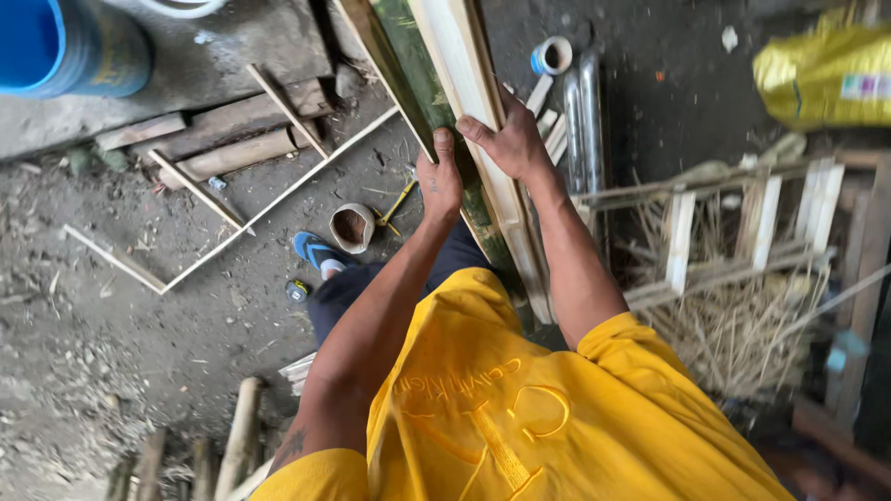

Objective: The person hammers nails into a long green bamboo pole using a hammer and a small container of nails. They measure the bamboo with a tape measure and mark it with a pencil. The person also handles and stacks processed bamboo strips.

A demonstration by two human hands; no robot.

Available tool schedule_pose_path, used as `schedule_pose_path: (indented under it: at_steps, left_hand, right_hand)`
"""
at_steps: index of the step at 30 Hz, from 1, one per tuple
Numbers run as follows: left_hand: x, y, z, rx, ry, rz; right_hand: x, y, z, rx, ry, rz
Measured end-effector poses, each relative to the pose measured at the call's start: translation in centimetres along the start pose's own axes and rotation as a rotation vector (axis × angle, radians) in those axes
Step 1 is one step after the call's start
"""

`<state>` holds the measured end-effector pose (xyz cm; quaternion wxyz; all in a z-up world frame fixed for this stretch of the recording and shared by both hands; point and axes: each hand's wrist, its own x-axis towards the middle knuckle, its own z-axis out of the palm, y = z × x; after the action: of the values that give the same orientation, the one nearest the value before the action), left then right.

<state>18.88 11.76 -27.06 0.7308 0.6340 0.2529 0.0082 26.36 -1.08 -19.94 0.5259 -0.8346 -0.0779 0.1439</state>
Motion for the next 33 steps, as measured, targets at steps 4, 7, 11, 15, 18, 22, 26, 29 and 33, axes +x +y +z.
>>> schedule_pose_path:
  at_steps: [4,7,11,15,18,22,26,29,33]
  left_hand:
    - [0.4,-4.7,-4.7,0.000,-0.015,-0.036]
    - [2.4,-9.2,-5.7,0.032,-0.037,-0.105]
    - [7.2,-17.2,-3.2,-0.098,-0.109,-0.194]
    - [11.6,-28.4,2.1,-0.075,-0.214,-0.362]
    - [13.4,-38.0,4.8,-0.154,-0.256,-0.403]
    - [15.4,-49.7,6.7,-0.297,-0.397,-0.503]
    - [23.2,-58.6,6.1,0.116,-0.697,-0.595]
    - [27.5,-62.8,4.2,0.406,-0.798,-0.432]
    - [29.8,-64.4,0.4,0.201,-0.789,-0.647]
  right_hand:
    - [-1.0,1.7,5.4,-0.116,0.010,0.083]
    - [0.6,5.9,7.8,-0.139,-0.016,0.208]
    - [3.3,14.4,9.5,-0.211,-0.002,0.298]
    - [5.0,26.0,8.4,-0.161,0.021,0.434]
    - [5.2,35.3,8.8,-0.194,0.024,0.480]
    - [4.8,47.5,9.7,-0.257,-0.003,0.516]
    - [6.7,59.2,11.4,-0.298,0.084,0.573]
    - [5.3,65.9,13.2,-0.297,0.293,0.455]
    - [-1.2,69.6,17.2,-0.229,0.757,0.371]
